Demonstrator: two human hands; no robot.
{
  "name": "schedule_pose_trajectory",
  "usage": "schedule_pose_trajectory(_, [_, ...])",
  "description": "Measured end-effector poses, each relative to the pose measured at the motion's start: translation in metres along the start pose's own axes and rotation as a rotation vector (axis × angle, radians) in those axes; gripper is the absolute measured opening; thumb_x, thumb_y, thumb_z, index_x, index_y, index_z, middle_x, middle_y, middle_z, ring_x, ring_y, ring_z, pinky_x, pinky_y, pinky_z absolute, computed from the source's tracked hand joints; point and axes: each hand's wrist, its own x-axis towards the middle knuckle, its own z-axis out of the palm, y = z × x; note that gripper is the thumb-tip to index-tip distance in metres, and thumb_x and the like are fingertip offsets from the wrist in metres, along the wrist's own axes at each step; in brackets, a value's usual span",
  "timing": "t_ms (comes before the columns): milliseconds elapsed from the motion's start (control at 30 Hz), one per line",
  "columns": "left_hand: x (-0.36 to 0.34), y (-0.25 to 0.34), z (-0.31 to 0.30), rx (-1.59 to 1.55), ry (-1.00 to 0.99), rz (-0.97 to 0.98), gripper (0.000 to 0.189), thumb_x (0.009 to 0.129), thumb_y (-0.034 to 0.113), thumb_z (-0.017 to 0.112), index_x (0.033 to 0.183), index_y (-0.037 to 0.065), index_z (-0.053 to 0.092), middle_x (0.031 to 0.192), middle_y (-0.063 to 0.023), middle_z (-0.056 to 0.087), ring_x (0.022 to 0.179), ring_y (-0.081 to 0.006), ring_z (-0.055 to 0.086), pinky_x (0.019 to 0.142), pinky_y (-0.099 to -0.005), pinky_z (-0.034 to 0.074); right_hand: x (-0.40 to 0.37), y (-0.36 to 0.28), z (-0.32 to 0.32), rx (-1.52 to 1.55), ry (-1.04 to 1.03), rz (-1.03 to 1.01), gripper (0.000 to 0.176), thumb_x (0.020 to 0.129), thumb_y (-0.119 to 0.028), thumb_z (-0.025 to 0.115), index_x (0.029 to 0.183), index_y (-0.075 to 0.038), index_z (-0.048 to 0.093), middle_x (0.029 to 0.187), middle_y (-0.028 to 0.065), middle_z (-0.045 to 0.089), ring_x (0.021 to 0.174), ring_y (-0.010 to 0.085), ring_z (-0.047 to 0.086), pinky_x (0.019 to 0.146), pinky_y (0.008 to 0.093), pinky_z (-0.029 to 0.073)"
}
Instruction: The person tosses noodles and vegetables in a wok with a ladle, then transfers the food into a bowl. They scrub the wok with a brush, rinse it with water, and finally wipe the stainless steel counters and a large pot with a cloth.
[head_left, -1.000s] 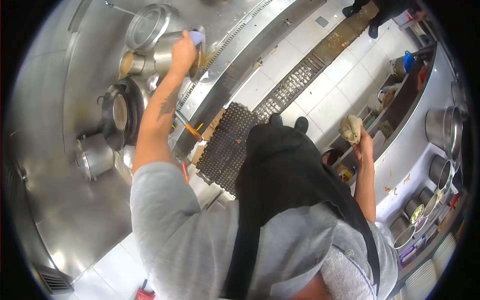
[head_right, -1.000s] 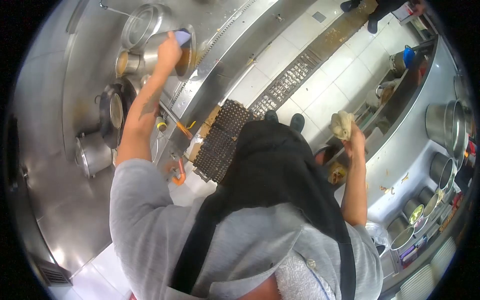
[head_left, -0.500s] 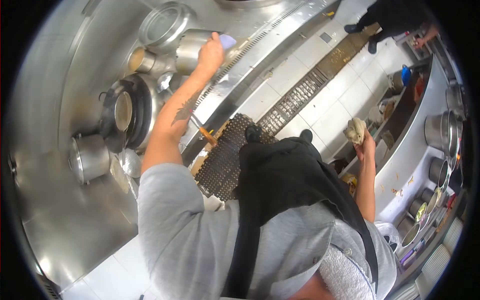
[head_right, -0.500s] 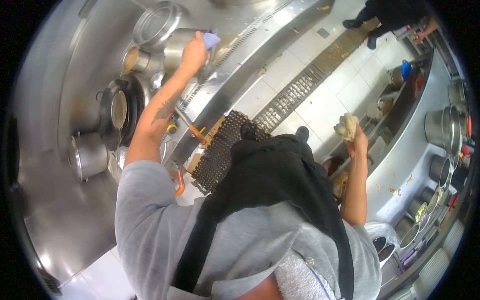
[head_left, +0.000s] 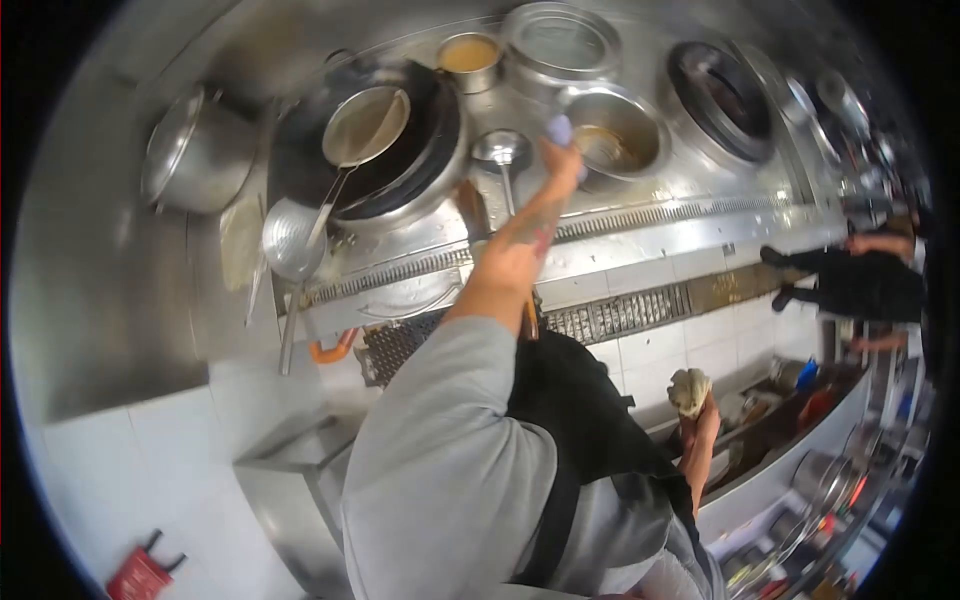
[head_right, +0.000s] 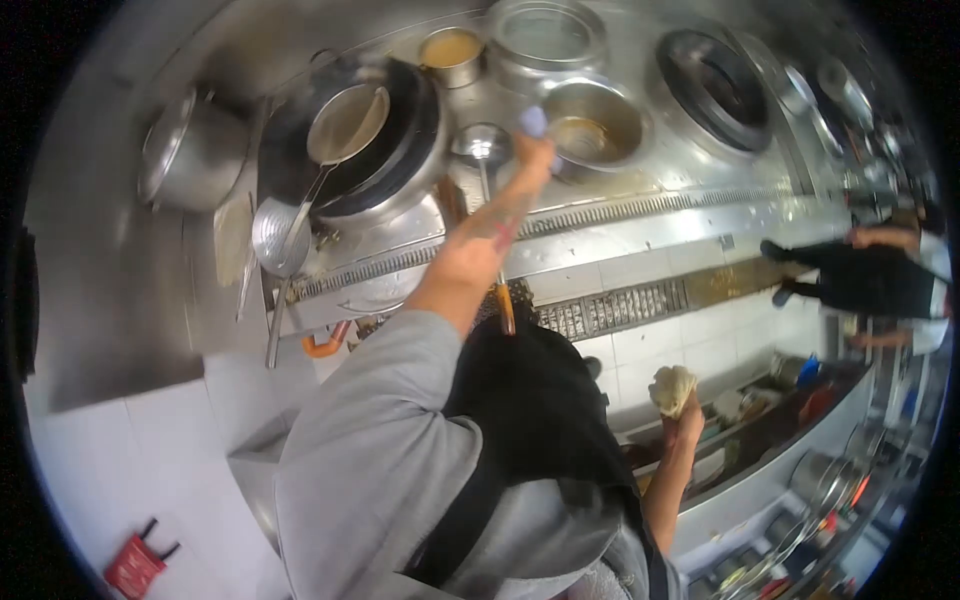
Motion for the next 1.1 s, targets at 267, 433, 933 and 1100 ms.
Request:
schedule_pose_trajectory(267, [-0.034,0.008,-0.074,-0.111,-0.351,0.223,0.029,0.093,0.022,0.057,0.115,0.003,0.058,0.113,-0.0149,0.065,0.096,-0.0273,0.066,0.078,-0.0403,0.052,0.001,-0.006,0.072,-0.083,-0.262,0.093,0.039,0.1,-0.02,0.049,0.129,0.006,0.056,0.124,0.0164,0.061,0.11,0.0309,0.063,0.093,0.0436,0.054])
schedule_pose_trajectory(433, [-0.199,0.023,-0.232,-0.591,-0.636,-0.258,0.029,0.092,0.019,0.06,0.118,0.005,0.061,0.112,-0.0079,0.065,0.092,-0.0212,0.065,0.078,-0.0373,0.052,0.012,0.022,0.162,-0.336,-0.555,-0.15,0.037,0.101,-0.015,0.047,0.136,-0.002,0.048,0.13,0.0138,0.058,0.109,0.0235,0.063,0.088,0.0379,0.055])
schedule_pose_trajectory(933, [-0.292,-0.049,-0.486,-0.673,0.068,-0.387,0.034,0.088,0.012,0.07,0.116,-0.003,0.059,0.104,-0.0137,0.069,0.088,-0.0234,0.071,0.072,-0.0338,0.059,-0.071,0.151,0.277,-1.246,-1.169,-0.437,0.042,0.09,-0.021,0.072,0.126,-0.002,0.06,0.109,0.0081,0.07,0.094,0.0175,0.068,0.083,0.0318,0.054])
schedule_pose_trajectory(1100, [-0.289,-0.049,-0.462,-0.876,-0.879,-0.603,0.044,0.099,0.035,0.057,0.132,0.005,0.053,0.12,-0.0119,0.064,0.111,-0.0242,0.061,0.095,-0.0406,0.047,-0.151,0.211,0.36,-1.274,-1.268,-1.192,0.066,0.071,-0.019,0.08,0.131,-0.004,0.057,0.118,0.0147,0.067,0.11,0.0342,0.064,0.096,0.0361,0.049])
